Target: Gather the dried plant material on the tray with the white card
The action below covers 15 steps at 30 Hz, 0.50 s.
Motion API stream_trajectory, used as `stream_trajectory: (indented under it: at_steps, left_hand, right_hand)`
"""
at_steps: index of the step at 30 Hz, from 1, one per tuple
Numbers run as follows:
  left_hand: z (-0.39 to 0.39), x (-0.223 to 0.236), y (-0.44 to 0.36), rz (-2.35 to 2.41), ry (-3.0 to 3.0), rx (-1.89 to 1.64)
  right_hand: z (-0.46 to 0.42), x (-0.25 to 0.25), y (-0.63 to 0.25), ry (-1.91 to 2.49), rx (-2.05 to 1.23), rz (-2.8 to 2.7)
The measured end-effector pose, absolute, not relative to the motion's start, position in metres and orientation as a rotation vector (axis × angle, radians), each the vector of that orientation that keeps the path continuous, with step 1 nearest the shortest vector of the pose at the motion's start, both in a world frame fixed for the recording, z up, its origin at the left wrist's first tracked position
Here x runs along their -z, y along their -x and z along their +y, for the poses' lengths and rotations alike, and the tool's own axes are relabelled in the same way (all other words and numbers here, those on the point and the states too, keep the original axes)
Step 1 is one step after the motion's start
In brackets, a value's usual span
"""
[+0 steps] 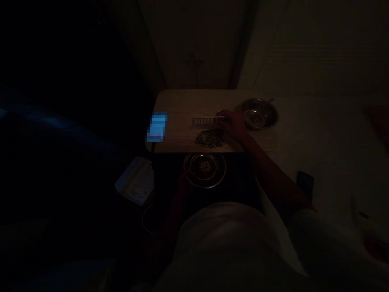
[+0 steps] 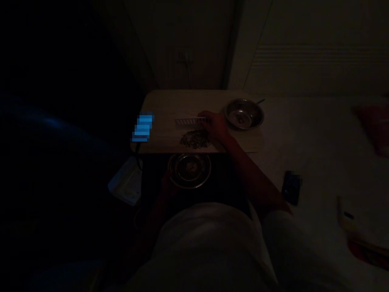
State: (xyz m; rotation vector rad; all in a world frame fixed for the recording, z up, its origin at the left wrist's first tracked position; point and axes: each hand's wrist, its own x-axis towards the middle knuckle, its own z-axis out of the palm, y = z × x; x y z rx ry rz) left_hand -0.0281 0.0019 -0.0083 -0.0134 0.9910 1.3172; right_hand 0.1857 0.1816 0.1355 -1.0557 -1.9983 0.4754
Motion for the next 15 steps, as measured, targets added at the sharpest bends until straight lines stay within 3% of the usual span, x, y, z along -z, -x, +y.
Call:
stream_trajectory:
  at_steps: [15]
  left_hand:
    - [0.0012, 0.0044, 0.0269, 0.991, -0.057, -1.34]
  right_hand:
    - [0.1827, -0.1321, -0.1902, 1.02, -0.548, -2.007]
